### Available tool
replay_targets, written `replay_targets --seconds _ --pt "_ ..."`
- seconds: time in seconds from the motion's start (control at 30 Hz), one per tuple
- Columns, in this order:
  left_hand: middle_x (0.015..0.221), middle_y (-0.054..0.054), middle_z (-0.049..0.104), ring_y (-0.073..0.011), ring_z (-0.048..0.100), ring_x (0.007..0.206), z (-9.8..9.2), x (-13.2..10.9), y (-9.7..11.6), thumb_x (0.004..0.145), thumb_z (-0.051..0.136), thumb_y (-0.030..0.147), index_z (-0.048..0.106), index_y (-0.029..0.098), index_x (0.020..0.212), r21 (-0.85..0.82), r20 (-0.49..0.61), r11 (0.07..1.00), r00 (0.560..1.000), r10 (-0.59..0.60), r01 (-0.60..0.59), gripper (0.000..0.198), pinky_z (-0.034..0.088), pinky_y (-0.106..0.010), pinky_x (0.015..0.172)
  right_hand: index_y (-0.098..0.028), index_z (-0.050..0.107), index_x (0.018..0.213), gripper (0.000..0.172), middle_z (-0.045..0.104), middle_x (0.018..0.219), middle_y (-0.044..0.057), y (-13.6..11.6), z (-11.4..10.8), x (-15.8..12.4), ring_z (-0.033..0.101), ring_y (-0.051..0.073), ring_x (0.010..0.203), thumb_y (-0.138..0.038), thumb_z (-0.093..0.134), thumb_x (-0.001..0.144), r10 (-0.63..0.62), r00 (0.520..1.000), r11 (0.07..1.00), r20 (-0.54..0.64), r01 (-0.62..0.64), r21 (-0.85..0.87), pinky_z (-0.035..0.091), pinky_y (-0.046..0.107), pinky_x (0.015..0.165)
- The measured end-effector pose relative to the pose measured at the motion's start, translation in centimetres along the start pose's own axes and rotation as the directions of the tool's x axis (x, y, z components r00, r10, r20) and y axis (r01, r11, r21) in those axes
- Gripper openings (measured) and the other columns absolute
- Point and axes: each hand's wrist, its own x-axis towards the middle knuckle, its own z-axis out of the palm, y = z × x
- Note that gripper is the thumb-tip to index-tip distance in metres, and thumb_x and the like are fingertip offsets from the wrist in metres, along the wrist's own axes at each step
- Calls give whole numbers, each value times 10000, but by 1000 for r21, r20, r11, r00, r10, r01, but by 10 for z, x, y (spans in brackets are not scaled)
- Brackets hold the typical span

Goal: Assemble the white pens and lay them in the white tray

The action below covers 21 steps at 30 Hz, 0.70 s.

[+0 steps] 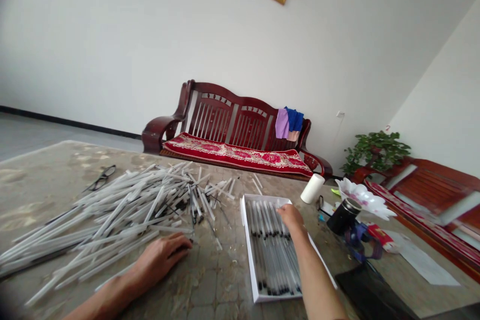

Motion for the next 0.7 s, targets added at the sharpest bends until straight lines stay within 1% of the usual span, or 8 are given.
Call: replay_targets --seconds 0.1,0.13,0.23,0.33,0.4,0.5,0.6,0.7 --pt "912 -23 723 -191 684 834 -1 0 2 880 520 212 710 262 933 1 18 1000 1000 1 -1 204 477 -246 747 -195 690 568 190 696 633 64 6 10 3 656 199 667 -322 705 708 -2 994 998 110 9 -65 370 257 590" --pt "914 -25 722 -190 684 835 -2 0 3 882 517 207 711 262 934 -1 22 1000 1000 8 -8 208 476 -245 748 -200 705 604 188 713 672 69 8 12 2 667 208 698 -339 693 730 1 992 996 128 10 -84 373 260 598" --pt "906 -31 718 -186 680 824 -5 0 7 881 516 197 711 256 924 -11 21 1000 999 24 -24 208 475 -243 739 -206 738 709 200 744 774 92 7 12 -4 687 239 774 -371 654 784 15 989 991 144 4 -135 385 273 612" --pt "891 -33 713 -183 673 805 -6 1 10 878 518 185 709 246 911 -2 17 1000 1000 22 -22 203 470 -241 719 -200 754 822 216 755 871 125 -8 7 -9 695 262 836 -336 588 842 10 992 986 126 11 -164 407 288 635" --pt "883 -35 710 -183 669 800 -6 1 11 877 518 179 707 240 906 12 19 1000 1000 20 -21 201 466 -243 712 -206 745 949 247 752 976 122 -29 5 -12 693 248 900 -301 526 885 -37 993 987 110 53 -151 426 283 674" --pt "870 -36 712 -185 668 802 -6 1 11 872 517 157 707 237 907 22 29 999 999 36 -36 209 463 -244 710 -231 705 1080 285 738 1078 71 -78 15 -20 677 194 982 -295 471 929 -179 976 977 121 190 -91 443 244 746" --pt "863 -30 717 -179 666 793 -6 0 11 861 521 142 709 242 904 5 25 999 999 46 -46 217 468 -239 713 -257 705 1062 248 734 1082 27 -131 39 -28 665 163 1010 -239 511 908 -324 930 941 172 336 -41 436 215 797" --pt "863 -24 721 -173 666 789 -6 -1 11 858 524 144 715 247 909 -3 15 999 999 40 -40 223 474 -234 716 -242 702 1058 250 722 1093 53 -173 65 -34 658 190 1020 -169 555 870 -387 897 915 213 403 -32 435 245 813"
